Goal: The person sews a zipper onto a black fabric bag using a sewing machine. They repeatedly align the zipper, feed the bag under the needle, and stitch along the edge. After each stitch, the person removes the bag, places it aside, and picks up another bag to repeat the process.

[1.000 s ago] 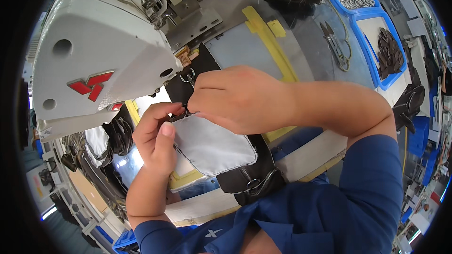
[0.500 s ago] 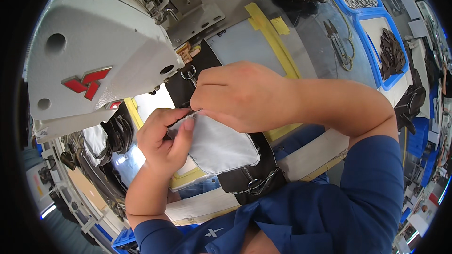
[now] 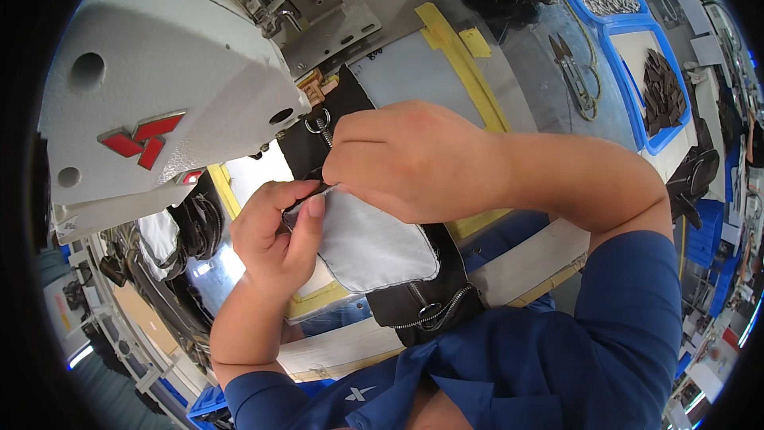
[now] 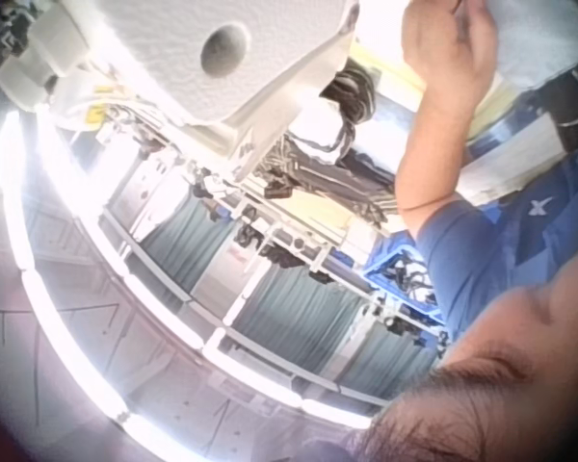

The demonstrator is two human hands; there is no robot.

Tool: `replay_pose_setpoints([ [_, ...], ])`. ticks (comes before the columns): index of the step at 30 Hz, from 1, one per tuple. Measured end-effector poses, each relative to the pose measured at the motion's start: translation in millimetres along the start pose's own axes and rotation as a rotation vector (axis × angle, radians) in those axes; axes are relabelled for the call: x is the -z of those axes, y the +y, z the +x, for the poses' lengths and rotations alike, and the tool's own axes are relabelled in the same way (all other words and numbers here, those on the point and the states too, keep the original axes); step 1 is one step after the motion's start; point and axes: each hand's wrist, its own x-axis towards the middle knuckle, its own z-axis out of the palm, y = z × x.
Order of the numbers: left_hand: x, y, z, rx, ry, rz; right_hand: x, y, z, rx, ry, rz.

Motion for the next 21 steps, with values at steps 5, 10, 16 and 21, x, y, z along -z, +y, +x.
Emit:
replay_pose_setpoints([
  [5, 1.3, 0.8, -0.5, -0.014, -0.007, 0.031, 0.5, -0.9, 1.5, -0.009, -0.007, 0.017],
  [10, -0.2, -0.8, -0.6, 0.015, 0.002, -0.058, 2.8, -3.0, 2.1, -0.103, -0.035, 0.085],
  [16, -3.0, -2.9, 0.5, -0.023, -0.004, -0.09, 0.7, -6.3, 8.3, -0.267, -0.019, 0.287],
  [21, 0.2, 1.5, 1.2, 0.067, -0.044, -0.096, -1.0, -9.2, 8.1, -0.354, -0.056, 0.288],
])
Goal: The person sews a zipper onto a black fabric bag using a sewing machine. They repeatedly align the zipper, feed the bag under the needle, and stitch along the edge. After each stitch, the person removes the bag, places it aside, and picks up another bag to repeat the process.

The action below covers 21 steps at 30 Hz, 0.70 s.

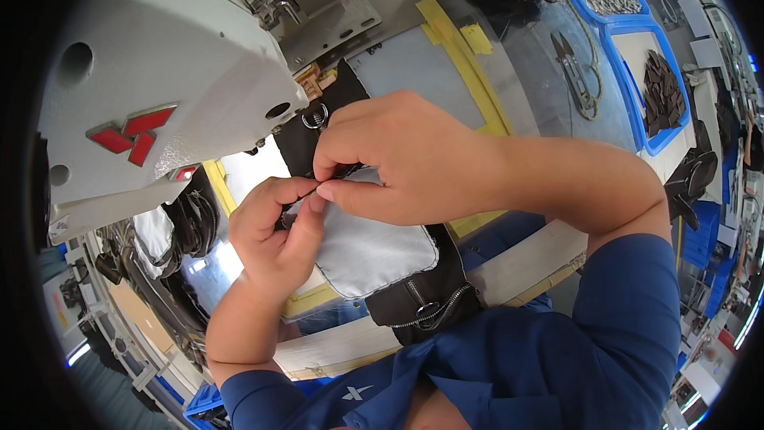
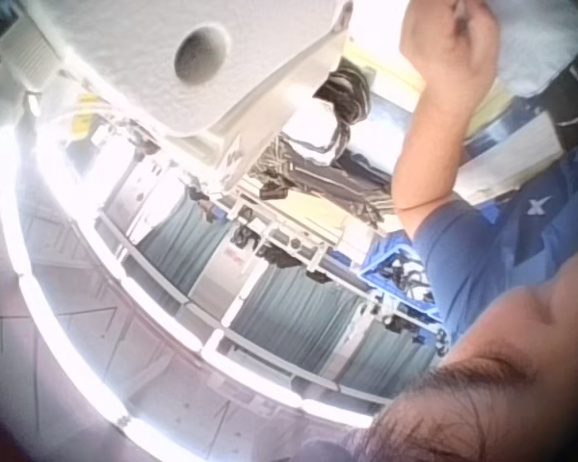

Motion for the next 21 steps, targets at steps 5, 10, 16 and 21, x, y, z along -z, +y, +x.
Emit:
replay_pose_setpoints([
  [5, 1.6, -3.1, -2.8, 0.102, -0.032, -0.083, -0.3, 5.0, -1.7, 0.043, -0.002, -0.047],
  [10, 3.0, -1.8, -3.8, 0.233, -0.067, -0.182, 1.0, 4.4, -1.0, 0.003, -0.016, -0.026],
  [16, 2.3, 1.0, -4.5, 0.468, -0.072, -0.301, 3.9, 3.7, 2.8, -0.19, -0.09, 0.11],
  [21, 1.7, 0.1, -4.7, 0.488, -0.066, -0.31, 3.5, 3.9, 3.5, -0.185, -0.068, 0.104],
])
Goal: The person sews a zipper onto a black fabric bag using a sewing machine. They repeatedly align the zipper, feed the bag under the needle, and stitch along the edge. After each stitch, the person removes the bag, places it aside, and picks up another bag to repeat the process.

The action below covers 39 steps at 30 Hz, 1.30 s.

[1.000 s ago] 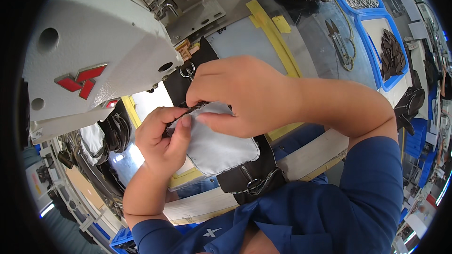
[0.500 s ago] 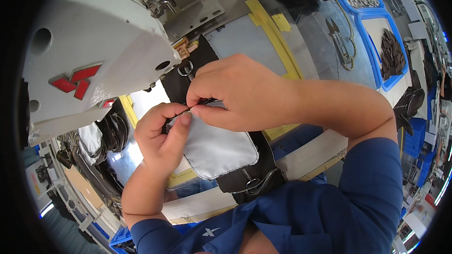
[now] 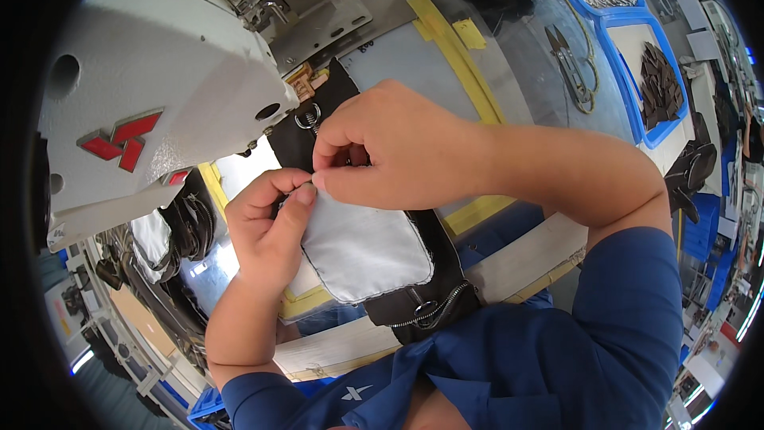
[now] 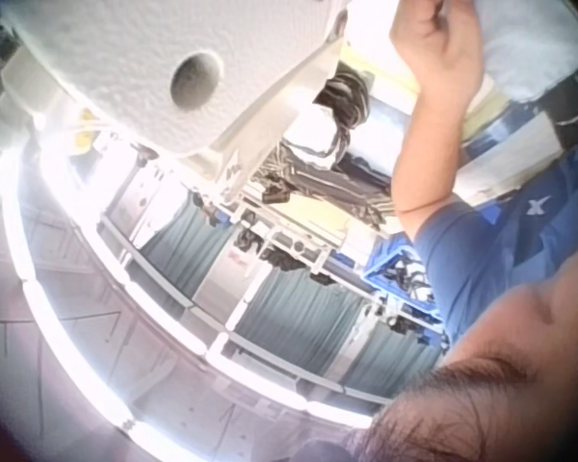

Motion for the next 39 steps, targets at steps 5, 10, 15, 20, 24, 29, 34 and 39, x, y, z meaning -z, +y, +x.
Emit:
replay_pose_setpoints([
  [5, 0.5, 0.7, 1.4, -0.007, 0.001, 0.016, -0.8, 1.2, 1.0, 0.015, 0.012, -0.089],
  [10, -1.3, -0.8, 0.4, 0.023, 0.031, 0.01, -3.7, 5.3, 1.1, 0.06, 0.019, -0.139],
  [15, -2.8, -10.9, 6.9, -0.066, 0.116, 0.137, -15.5, 19.1, 1.5, 0.189, 0.094, -0.335],
  [20, 1.9, -3.7, 12.0, 0.104, 0.155, 0.237, -16.1, 31.3, 13.0, 0.285, 0.073, -0.524],
  [24, 2.7, 3.9, 17.8, 0.182, 0.196, 0.371, -14.4, 34.0, 20.7, 0.168, 0.057, -0.608],
  [29, 13.4, -3.7, 47.6, 0.079, 0.225, 0.307, -1.5, 32.2, 45.1, 0.081, -0.007, -0.732],
  [34, 24.8, -19.0, 64.0, -0.05, 0.216, 0.645, 10.2, 29.9, 55.6, -0.001, -0.029, -0.701],
  [39, 35.3, -30.6, 69.7, -0.227, 0.18, 0.73, 16.3, 30.5, 60.4, -0.05, -0.06, -0.639],
])
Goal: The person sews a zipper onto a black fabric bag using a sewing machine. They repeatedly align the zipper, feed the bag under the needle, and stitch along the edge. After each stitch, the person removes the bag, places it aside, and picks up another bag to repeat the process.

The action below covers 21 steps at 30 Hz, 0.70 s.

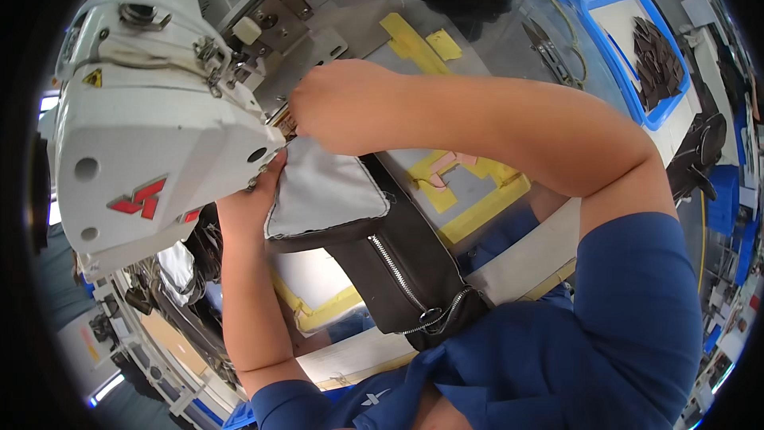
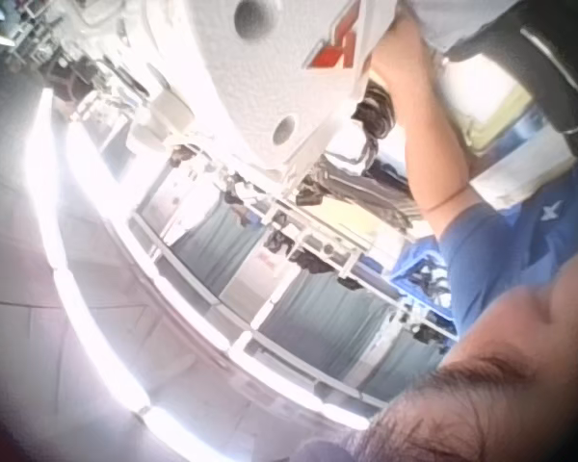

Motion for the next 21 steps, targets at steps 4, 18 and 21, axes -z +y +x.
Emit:
replay_pose_setpoints([
  [4, -1.3, -6.4, 1.0, -0.107, 0.016, 0.016, 11.6, -4.5, 5.6, -0.034, -0.115, -0.02],
  [18, -5.2, -9.1, 5.9, -0.089, 0.039, -0.095, 3.3, -0.8, 13.5, -0.045, -0.036, 0.008],
  [21, -5.3, -7.6, 6.4, -0.088, 0.037, -0.103, 7.7, -4.6, 12.8, -0.085, -0.062, 0.007],
])
